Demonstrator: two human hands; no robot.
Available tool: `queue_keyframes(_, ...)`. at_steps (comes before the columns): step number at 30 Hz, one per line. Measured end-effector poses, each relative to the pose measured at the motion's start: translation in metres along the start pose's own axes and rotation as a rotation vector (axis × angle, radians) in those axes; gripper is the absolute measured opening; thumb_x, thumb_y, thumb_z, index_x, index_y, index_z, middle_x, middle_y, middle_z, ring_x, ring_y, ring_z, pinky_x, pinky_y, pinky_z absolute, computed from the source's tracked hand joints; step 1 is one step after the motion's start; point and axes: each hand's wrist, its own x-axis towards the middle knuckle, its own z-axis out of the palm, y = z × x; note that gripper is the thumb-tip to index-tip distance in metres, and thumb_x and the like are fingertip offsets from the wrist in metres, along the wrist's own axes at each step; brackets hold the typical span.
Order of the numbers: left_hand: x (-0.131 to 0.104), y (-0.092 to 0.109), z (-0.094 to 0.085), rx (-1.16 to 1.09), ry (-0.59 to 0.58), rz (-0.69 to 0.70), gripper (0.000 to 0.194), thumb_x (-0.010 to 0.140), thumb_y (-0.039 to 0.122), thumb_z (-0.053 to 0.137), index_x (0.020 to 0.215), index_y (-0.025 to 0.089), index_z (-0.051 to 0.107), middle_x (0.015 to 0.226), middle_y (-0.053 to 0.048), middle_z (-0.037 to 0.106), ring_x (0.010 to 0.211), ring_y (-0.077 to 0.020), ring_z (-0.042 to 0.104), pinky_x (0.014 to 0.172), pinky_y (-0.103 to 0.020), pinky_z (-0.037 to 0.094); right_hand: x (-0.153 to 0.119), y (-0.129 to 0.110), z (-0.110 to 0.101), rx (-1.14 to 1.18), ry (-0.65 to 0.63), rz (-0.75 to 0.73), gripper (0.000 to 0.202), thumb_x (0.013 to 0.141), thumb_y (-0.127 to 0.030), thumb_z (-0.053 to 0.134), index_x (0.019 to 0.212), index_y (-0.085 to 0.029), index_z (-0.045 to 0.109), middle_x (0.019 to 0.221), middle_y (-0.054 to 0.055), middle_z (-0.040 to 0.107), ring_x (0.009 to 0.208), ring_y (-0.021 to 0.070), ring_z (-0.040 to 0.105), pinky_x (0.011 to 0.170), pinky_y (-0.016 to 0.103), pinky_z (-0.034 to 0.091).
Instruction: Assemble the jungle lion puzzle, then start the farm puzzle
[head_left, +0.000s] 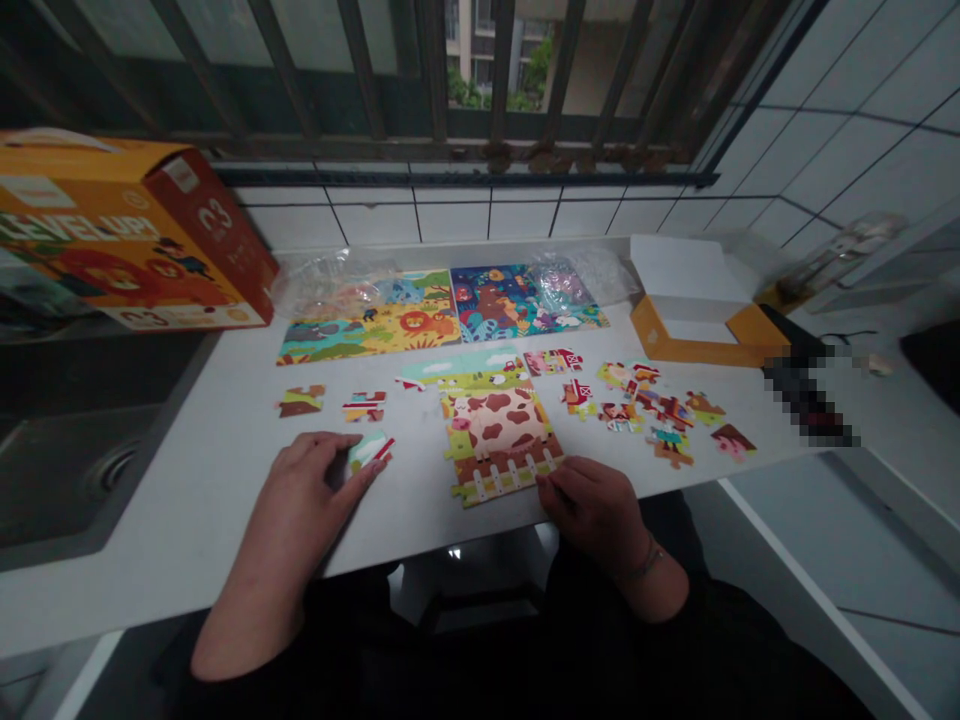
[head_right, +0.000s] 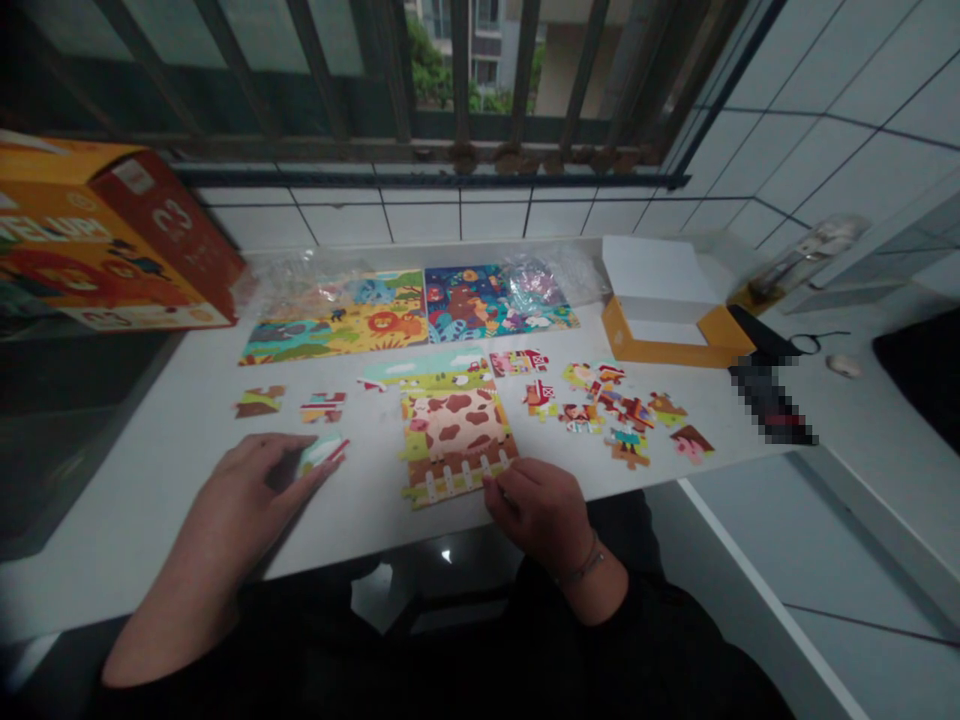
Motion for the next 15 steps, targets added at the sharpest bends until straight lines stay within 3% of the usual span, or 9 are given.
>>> queue_keyframes(8, 0.001, -0.003, 0.000, 0.037, 0.018, 0.011, 0.050, 0.103, 0.061, 0.061, 0.127, 0.020, 0.075, 0.125, -0.019, 0.074, 0.123, -0.0387, 0.069, 0.111, -0.054, 0.054, 0.001, 0.000, 0.001, -0.017, 0.008, -0.007, 0.040, 0.112, -0.024, 0.058, 0.071, -0.024, 0.056, 0.068, 0.000, 0.059, 0.062, 0.0144, 0.054, 0.061, 0.032, 0.036)
queue_keyframes(12, 0.025, -0.017, -0.008, 0.143, 0.118, -0.030, 0.046, 0.111, 0.044, 0.047, 0.140, 0.014, 0.067, 0.152, -0.026, 0.065, 0.147, -0.0413, 0.058, 0.127, -0.059, 0.043, 0.001, 0.000, 0.001, -0.014, 0.011, -0.005, 0.040, 0.111, -0.025, 0.060, 0.071, -0.024, 0.056, 0.067, 0.000, 0.059, 0.062, 0.0143, 0.054, 0.061, 0.032, 0.036)
queue_keyframes(15, 0.053, -0.035, -0.015, 0.174, 0.095, -0.102, 0.049, 0.105, 0.026, 0.050, 0.150, 0.008, 0.059, 0.170, -0.027, 0.052, 0.157, -0.0432, 0.048, 0.130, -0.062, 0.038, 0.001, 0.000, 0.001, -0.010, 0.010, -0.009, 0.040, 0.110, -0.024, 0.060, 0.071, -0.024, 0.055, 0.067, 0.000, 0.060, 0.061, 0.0142, 0.054, 0.060, 0.031, 0.036)
